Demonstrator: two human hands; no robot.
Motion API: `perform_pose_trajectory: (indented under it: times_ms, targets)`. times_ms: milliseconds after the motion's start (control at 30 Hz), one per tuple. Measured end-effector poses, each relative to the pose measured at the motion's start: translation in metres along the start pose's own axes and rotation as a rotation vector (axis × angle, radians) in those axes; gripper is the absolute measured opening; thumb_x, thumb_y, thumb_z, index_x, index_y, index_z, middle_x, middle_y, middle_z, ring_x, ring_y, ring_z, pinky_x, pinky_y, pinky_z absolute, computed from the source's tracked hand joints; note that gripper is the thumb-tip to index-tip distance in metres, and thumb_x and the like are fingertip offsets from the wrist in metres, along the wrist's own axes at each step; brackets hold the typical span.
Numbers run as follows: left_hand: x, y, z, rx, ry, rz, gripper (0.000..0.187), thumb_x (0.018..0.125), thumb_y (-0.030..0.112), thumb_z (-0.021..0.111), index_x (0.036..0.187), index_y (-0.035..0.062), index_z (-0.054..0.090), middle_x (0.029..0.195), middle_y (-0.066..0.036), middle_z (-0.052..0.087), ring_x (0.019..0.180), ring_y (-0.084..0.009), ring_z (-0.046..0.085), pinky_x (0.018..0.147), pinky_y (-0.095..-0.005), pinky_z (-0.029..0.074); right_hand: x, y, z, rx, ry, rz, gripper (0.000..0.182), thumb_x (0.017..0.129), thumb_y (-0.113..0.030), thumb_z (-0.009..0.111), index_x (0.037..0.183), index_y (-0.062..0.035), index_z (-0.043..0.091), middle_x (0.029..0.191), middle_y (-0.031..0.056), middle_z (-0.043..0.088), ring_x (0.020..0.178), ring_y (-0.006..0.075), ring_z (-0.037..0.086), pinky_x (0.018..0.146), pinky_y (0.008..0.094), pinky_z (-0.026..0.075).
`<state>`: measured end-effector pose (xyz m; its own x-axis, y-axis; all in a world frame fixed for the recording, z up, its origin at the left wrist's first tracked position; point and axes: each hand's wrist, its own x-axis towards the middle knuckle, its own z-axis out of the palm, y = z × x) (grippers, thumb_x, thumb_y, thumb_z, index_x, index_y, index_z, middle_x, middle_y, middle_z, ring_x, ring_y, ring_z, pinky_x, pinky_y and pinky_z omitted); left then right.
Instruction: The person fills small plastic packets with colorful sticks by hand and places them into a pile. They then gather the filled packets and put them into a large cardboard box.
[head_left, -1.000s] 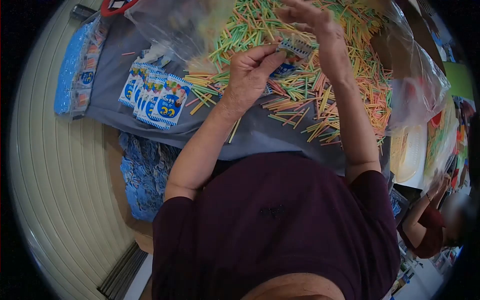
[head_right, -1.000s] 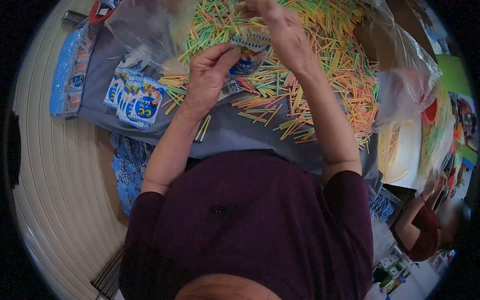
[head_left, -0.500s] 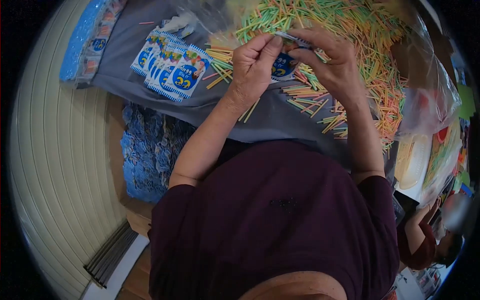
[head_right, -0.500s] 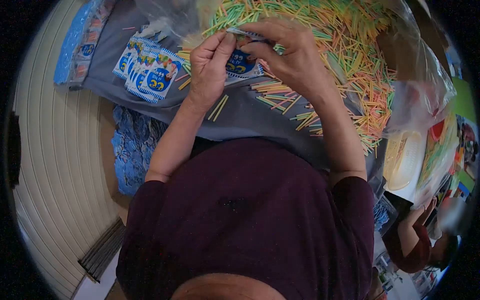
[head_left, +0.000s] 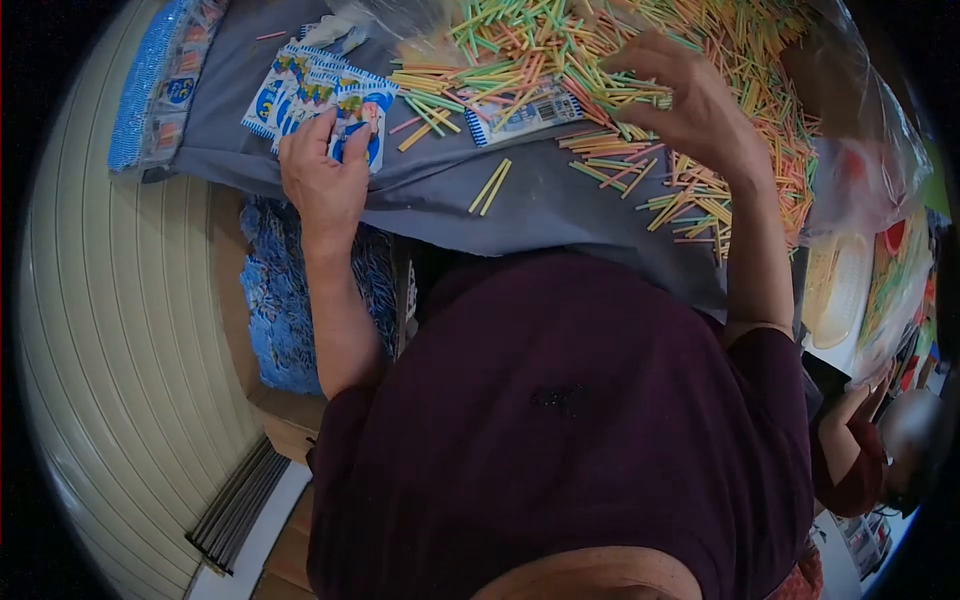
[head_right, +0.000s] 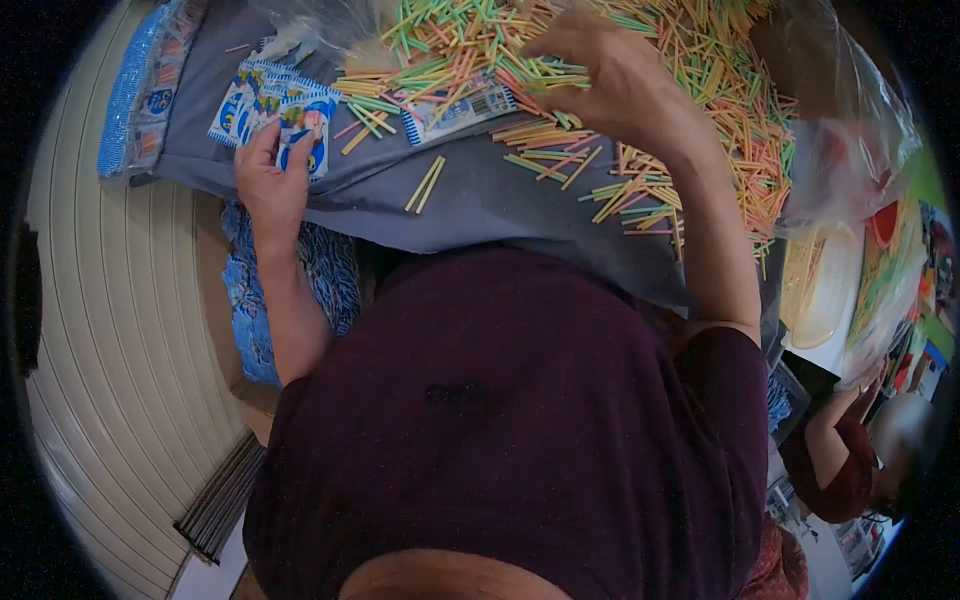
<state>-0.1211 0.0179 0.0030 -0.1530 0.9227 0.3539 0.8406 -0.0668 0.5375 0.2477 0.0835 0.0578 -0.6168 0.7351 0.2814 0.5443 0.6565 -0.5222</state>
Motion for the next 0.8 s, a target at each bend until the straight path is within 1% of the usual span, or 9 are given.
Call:
perform_pose_trajectory:
  times_ms: [33, 67, 167, 233, 367, 433, 500, 700, 800]
  targets:
    - [0.002, 0.013, -0.002, 0.146, 0.067, 0.057, 0.036, 0.078, 0.018, 0.080, 0.111, 0.0053, 0.072, 0.099, -0.011, 0.068, 0.095, -0.0294, 0.060, 0.089, -0.0417, 0.045, -0.005, -0.005, 0.002, -0.251, -0.036, -0.057, 0.045, 0.073, -0.012, 0.080, 0.116, -0.0047, 0.069, 0.108, 0.0092, 0.064, 0.093, 0.0255, 0.064, 0.083, 0.0376, 0.053]
    - [0.001, 0.023, -0.003, 0.287, 0.131, 0.112, 0.035, 0.079, 0.016, 0.080, 0.112, 0.0079, 0.072, 0.098, -0.010, 0.067, 0.094, -0.0261, 0.061, 0.089, -0.0383, 0.045, -0.009, -0.017, 0.000, -0.212, -0.231, 0.037, 0.056, 0.068, -0.014, 0.080, 0.121, -0.0035, 0.065, 0.115, 0.0133, 0.060, 0.106, 0.0336, 0.059, 0.090, 0.0426, 0.049]
    - [0.001, 0.038, 0.004, 0.417, 0.313, 0.200, 0.032, 0.077, 0.012, 0.078, 0.109, 0.0084, 0.073, 0.100, -0.008, 0.065, 0.095, -0.0276, 0.059, 0.092, -0.0398, 0.042, -0.017, -0.036, 0.004, -0.299, -0.254, 0.127, 0.064, 0.069, -0.013, 0.079, 0.130, -0.0044, 0.059, 0.121, 0.0136, 0.057, 0.115, 0.0324, 0.055, 0.095, 0.0424, 0.046]
    - [0.001, 0.060, 0.003, 0.293, 0.235, 0.322, 0.031, 0.076, 0.011, 0.078, 0.106, 0.0079, 0.073, 0.099, -0.008, 0.065, 0.095, -0.0276, 0.059, 0.090, -0.0394, 0.043, -0.022, -0.028, 0.004, -0.324, -0.219, 0.159, 0.070, 0.072, -0.018, 0.078, 0.136, -0.0054, 0.054, 0.125, 0.0144, 0.055, 0.120, 0.0324, 0.052, 0.098, 0.0429, 0.044]
    - [-0.009, 0.101, 0.036, -0.117, -0.253, 0.511, 0.023, 0.072, 0.007, 0.074, 0.095, 0.0055, 0.071, 0.095, -0.009, 0.062, 0.094, -0.0287, 0.059, 0.078, -0.0393, 0.050, -0.017, -0.012, -0.001, -0.436, -0.094, 0.207, 0.057, 0.080, -0.027, 0.075, 0.129, -0.0031, 0.059, 0.125, 0.0157, 0.058, 0.115, 0.0341, 0.056, 0.097, 0.0436, 0.046]
    - [-0.009, 0.110, 0.054, -0.031, -0.259, 0.568, 0.018, 0.072, 0.007, 0.070, 0.090, 0.0043, 0.068, 0.093, -0.009, 0.059, 0.091, -0.0287, 0.058, 0.076, -0.0399, 0.049, -0.016, -0.009, -0.007, -0.430, -0.049, 0.258, 0.041, 0.086, -0.026, 0.071, 0.119, -0.0018, 0.065, 0.120, 0.0164, 0.062, 0.110, 0.0353, 0.060, 0.094, 0.0439, 0.047]
    - [-0.010, 0.112, 0.066, 0.094, -0.276, 0.636, 0.015, 0.070, 0.007, 0.063, 0.084, 0.0005, 0.064, 0.090, -0.010, 0.055, 0.089, -0.0293, 0.056, 0.072, -0.0406, 0.048, -0.019, 0.004, -0.009, -0.438, -0.007, 0.257, 0.039, 0.087, -0.025, 0.071, 0.117, -0.0019, 0.065, 0.116, 0.0164, 0.062, 0.108, 0.0357, 0.060, 0.092, 0.0440, 0.048]
    - [-0.009, 0.113, 0.063, 0.122, -0.024, 0.743, 0.015, 0.068, 0.007, 0.063, 0.083, 0.0021, 0.063, 0.091, -0.008, 0.056, 0.091, -0.0291, 0.056, 0.070, -0.0401, 0.046, -0.027, 0.034, -0.025, -0.399, 0.088, 0.324, 0.028, 0.086, -0.021, 0.068, 0.106, -0.0012, 0.069, 0.101, 0.0159, 0.064, 0.102, 0.0350, 0.062, 0.087, 0.0444, 0.050]
    - [-0.015, 0.107, 0.068, 0.091, -0.065, 0.693, 0.019, 0.071, 0.005, 0.071, 0.090, 0.0059, 0.071, 0.095, -0.006, 0.060, 0.091, -0.0283, 0.058, 0.072, -0.0387, 0.047, -0.033, 0.072, -0.036, -0.411, 0.263, 0.278, 0.027, 0.087, -0.019, 0.068, 0.105, -0.0004, 0.069, 0.099, 0.0166, 0.064, 0.101, 0.0357, 0.061, 0.085, 0.0448, 0.049]
